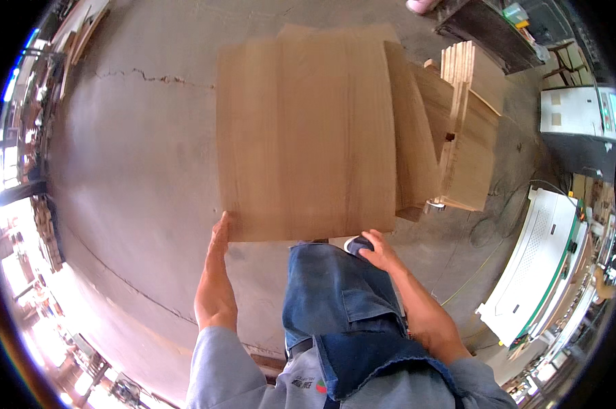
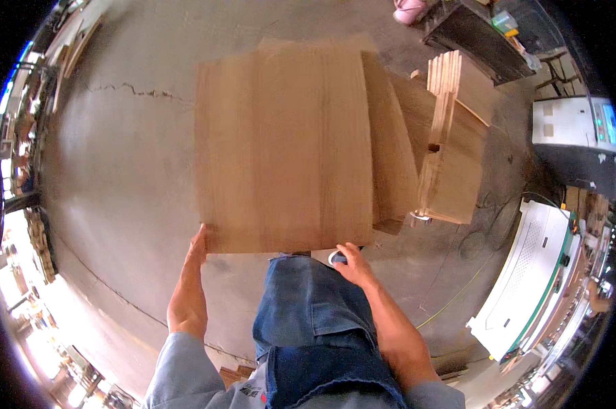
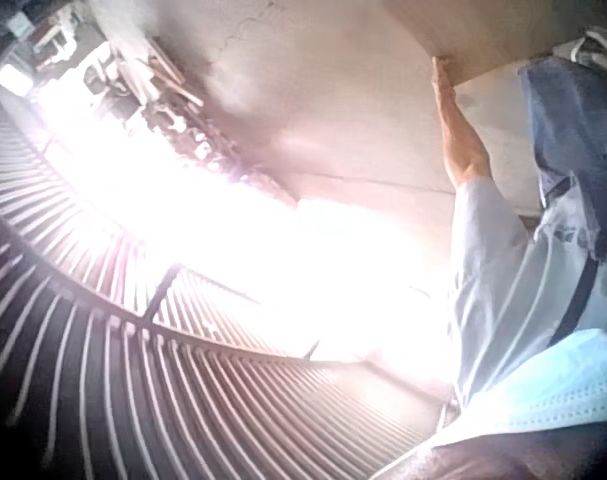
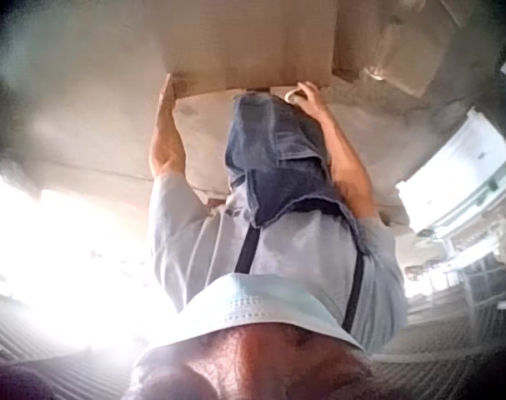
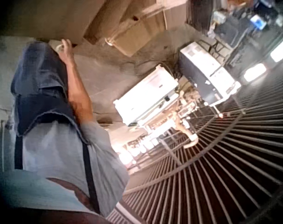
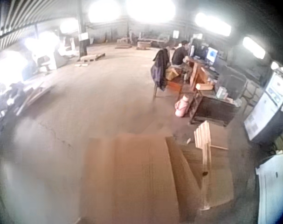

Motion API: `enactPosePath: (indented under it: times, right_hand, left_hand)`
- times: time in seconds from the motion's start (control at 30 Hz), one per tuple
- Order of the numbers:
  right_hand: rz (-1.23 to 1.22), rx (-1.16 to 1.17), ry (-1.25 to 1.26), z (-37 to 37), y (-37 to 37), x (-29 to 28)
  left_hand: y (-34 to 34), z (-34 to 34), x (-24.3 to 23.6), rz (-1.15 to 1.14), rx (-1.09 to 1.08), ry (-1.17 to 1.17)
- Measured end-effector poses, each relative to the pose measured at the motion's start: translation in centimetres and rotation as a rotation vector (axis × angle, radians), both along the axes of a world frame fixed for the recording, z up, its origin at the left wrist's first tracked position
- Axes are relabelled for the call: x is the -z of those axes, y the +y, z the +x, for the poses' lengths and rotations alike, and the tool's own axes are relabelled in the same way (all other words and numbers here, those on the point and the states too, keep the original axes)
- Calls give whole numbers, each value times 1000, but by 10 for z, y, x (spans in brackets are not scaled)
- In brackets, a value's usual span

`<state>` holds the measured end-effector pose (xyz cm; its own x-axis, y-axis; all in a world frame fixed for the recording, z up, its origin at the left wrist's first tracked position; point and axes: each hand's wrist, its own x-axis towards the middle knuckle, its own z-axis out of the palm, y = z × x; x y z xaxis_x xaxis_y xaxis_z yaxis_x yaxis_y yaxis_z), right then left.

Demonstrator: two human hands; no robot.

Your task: The person walks through a workshop and uses a handheld air blower to clean a CNC machine table. They then pick up a large wooden board, place it on the machine, and adjust its position before interacting with the control panel.

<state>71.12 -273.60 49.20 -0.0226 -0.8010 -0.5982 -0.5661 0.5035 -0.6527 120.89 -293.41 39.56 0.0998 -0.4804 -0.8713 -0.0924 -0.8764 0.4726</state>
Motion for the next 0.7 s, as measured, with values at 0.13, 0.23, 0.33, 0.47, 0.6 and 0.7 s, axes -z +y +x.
enactPosePath:
  times: [0.13, 0.23, 0.33, 0.47, 0.6, 0.7]
  right_hand:
    - [-9, 207, 195, -10, 6, 15]
    - [273, 369, 489, -20, -3, 28]
    - [250, 544, 387, -35, -7, 57]
    - [357, 893, 248, -40, -20, 63]
    - [284, 999, 113, -55, -15, 69]
    - [580, 871, -189, -100, -49, 21]
  left_hand:
    - [14, 3, 34, 10, -54, 34]
    - [9, 9, 29, 19, -8, 77]
    - [-9, 6, 17, 64, 75, 2]
    - [-41, -33, -1, -142, 13, -61]
    - [-64, -42, 3, -269, 44, -135]
    - [-71, -2, -1, -131, 101, -75]
